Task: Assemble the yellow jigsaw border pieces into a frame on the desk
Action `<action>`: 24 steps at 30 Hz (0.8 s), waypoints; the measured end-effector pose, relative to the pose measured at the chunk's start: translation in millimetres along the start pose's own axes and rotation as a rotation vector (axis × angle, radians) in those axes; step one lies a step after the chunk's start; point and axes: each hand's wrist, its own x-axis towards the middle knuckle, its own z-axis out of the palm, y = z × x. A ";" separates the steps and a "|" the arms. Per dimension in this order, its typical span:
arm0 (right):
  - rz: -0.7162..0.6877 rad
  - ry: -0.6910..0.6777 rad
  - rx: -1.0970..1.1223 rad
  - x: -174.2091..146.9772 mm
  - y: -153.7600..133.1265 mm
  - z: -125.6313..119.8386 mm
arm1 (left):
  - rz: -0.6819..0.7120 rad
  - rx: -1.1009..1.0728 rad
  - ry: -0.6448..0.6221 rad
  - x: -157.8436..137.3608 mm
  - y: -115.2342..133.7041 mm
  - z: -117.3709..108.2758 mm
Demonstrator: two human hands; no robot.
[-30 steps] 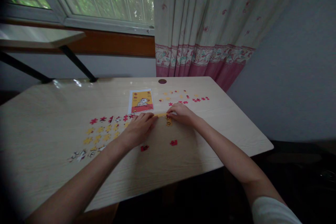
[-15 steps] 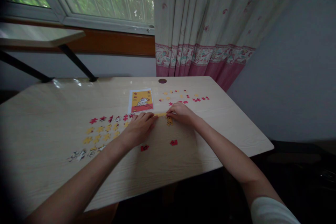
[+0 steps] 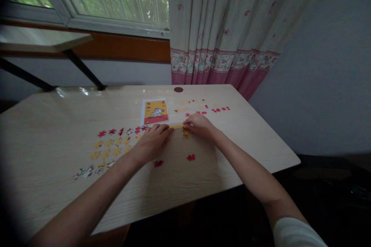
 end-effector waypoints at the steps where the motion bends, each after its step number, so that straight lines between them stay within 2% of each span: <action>1: 0.029 0.024 0.021 -3.1 2.9 0.0 | -0.005 0.002 0.008 -0.3 -0.1 -0.9; 5: 0.071 0.083 0.051 -13.3 14.3 -1.0 | -0.013 0.001 0.026 -2.6 -8.5 -9.4; 13: -0.100 0.036 0.024 -14.2 12.4 4.5 | -0.029 0.038 0.054 -10.3 -42.6 -25.6; 24: -0.092 0.006 0.027 -13.1 14.2 6.6 | -0.001 0.040 0.001 -9.7 -41.2 -20.8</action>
